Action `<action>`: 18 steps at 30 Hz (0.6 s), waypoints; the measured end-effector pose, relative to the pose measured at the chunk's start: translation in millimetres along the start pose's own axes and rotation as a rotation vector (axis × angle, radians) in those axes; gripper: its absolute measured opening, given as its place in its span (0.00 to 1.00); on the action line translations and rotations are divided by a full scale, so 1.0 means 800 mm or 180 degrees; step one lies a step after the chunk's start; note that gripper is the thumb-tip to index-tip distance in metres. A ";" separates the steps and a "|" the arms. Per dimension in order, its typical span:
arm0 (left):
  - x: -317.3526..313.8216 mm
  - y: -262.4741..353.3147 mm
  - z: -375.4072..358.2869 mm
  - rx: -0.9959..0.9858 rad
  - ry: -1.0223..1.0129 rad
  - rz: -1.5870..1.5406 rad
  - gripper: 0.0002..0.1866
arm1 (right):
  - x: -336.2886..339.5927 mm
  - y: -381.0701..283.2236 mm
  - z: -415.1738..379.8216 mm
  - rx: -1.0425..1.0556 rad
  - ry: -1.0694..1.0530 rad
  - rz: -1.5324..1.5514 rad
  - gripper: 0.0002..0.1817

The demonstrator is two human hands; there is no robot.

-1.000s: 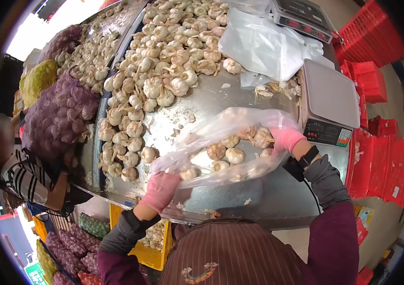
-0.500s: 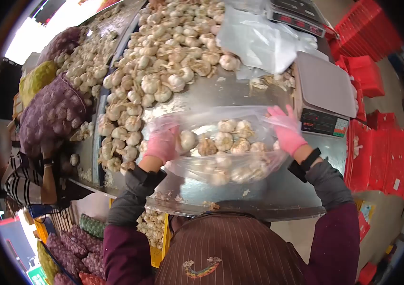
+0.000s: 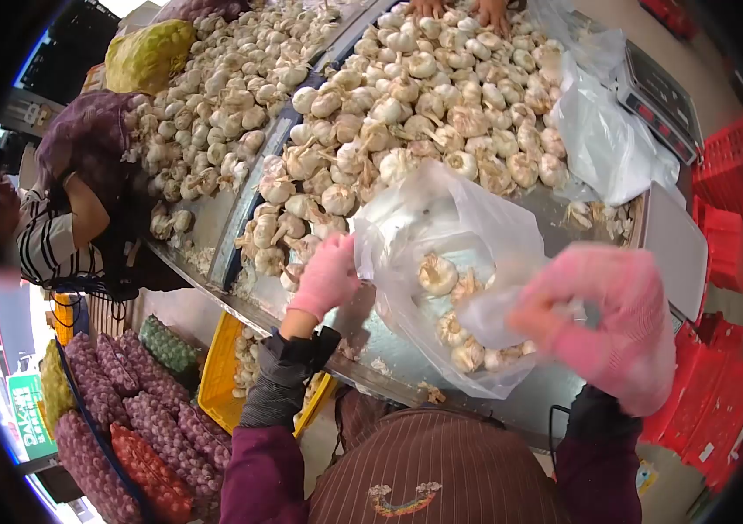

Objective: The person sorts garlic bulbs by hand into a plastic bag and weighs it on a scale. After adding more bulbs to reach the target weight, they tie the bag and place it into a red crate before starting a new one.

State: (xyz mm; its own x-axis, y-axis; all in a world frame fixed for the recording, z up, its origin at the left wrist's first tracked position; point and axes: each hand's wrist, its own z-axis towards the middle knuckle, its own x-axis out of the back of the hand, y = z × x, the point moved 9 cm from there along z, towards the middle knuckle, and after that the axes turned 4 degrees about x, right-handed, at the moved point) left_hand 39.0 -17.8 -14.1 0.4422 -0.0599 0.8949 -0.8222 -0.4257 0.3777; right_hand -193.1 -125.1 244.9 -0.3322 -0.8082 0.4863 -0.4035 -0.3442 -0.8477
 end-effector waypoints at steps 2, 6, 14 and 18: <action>-0.019 0.012 -0.005 -0.0106 0.0037 0.0221 0.28 | -0.016 -0.035 0.028 0.0881 0.0296 -0.0768 0.20; -0.018 0.014 -0.025 -0.0114 -0.0224 0.0058 0.28 | -0.162 0.043 0.046 0.1749 -0.0505 -0.2442 0.26; 0.027 0.208 -0.009 -0.1507 0.0714 0.0803 0.23 | -0.047 0.286 -0.037 -0.0909 -0.0192 -0.4968 0.37; -0.056 0.126 0.057 -0.0422 -0.0622 0.1128 0.20 | -0.040 0.430 -0.094 -0.1637 -0.0721 -0.4386 0.35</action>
State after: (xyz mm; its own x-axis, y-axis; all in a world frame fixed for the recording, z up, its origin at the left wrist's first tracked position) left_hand -47.6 -98.9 -27.1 0.1729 -0.3573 0.9179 -0.9690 -0.2288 0.0935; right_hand -385.4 -181.8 -46.3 0.6687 -0.0671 0.7405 -0.5479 -0.7178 0.4297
